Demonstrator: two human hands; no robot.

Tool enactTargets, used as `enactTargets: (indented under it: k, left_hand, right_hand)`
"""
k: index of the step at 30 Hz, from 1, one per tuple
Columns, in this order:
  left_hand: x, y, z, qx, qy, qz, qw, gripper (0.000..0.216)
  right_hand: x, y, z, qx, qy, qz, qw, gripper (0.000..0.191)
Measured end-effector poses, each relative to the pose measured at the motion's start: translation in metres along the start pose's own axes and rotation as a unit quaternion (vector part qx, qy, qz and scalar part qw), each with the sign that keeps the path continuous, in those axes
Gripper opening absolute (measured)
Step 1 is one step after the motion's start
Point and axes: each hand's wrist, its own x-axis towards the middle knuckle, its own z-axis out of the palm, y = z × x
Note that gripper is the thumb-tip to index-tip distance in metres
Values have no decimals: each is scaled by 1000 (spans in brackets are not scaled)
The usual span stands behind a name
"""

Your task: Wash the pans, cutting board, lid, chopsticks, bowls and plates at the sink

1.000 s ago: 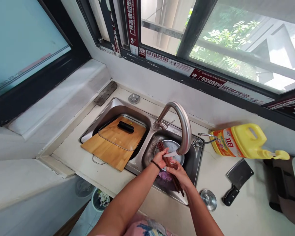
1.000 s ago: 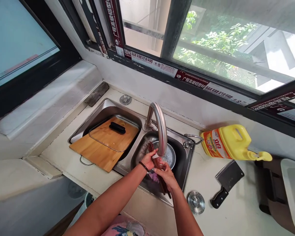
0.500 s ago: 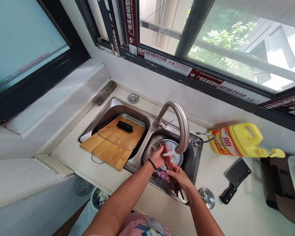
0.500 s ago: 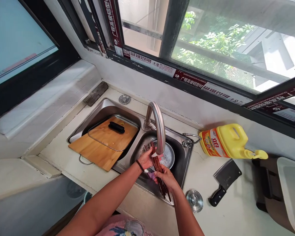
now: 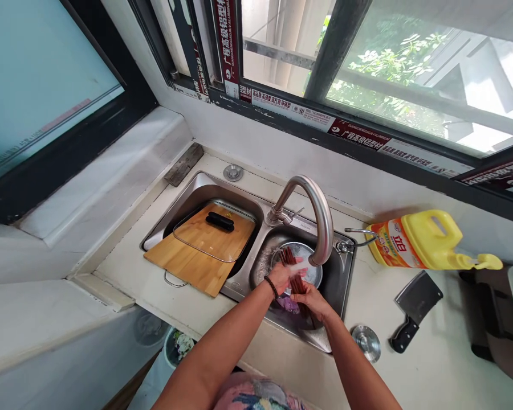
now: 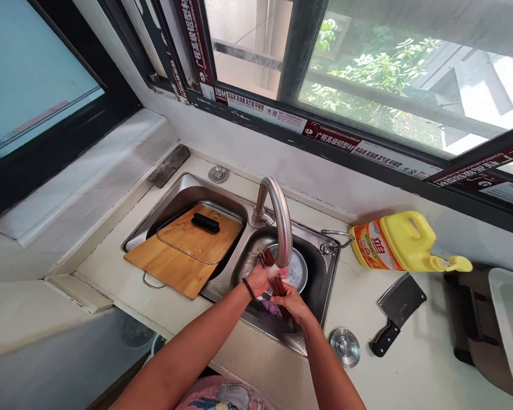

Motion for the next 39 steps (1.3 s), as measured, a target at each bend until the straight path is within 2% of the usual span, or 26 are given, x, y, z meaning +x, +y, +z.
enactTargets:
  k: [3,6,9,12,14,16,19,21,23,25,29,33,36,39]
  left_hand:
    - [-3,-2,6,16,3,9,1000,21]
    - [-6,15,0,27,16,37,999,19]
    - [-14,47,-16,25,3,69,997,23]
    - [-21,81,-38,-8,-12,63,998,24]
    - [-23,94,-52,-29,-5,46,999,20]
    - [-23,97,-63,-41,8,29,999,18]
    - [-20,86,-70,-46,23,10,999,23]
    - [-17,73,-69,-43,29,-1,999,31]
    - [-12,59,-62,-41,40,-9,998,37]
    - [-7,44,-52,-48,56,-5,997,35]
    - [3,19,-28,-82,81,45,992,28]
    - [4,-1,-10,-98,85,46,991,27]
    - [4,-18,2,-105,96,46,989,26]
    - [8,-32,12,-114,117,43,986,22]
  right_hand:
    - [5,-2,5,3,5,-14,1000,47]
    - [16,-11,13,-4,-7,-34,999,47]
    - [24,-19,9,-21,-24,-38,999,52]
    - [21,-17,-3,11,-16,-20,1000,58]
    - [16,-9,-8,58,-6,10,998,65]
    - [14,-1,-7,75,9,36,997,66]
    - [18,3,-4,30,53,24,998,59]
    - [25,-1,-4,-21,83,-18,996,59]
    - [35,-7,-4,-82,85,-60,991,58]
    - [43,-14,-3,-145,50,-60,986,58]
    - [46,-21,-2,-221,-38,-28,974,60]
    - [30,-19,-19,-221,-80,-62,970,57]
    - [15,-11,-33,-191,-105,-40,975,58]
    - [5,0,-35,-173,-87,-40,980,60]
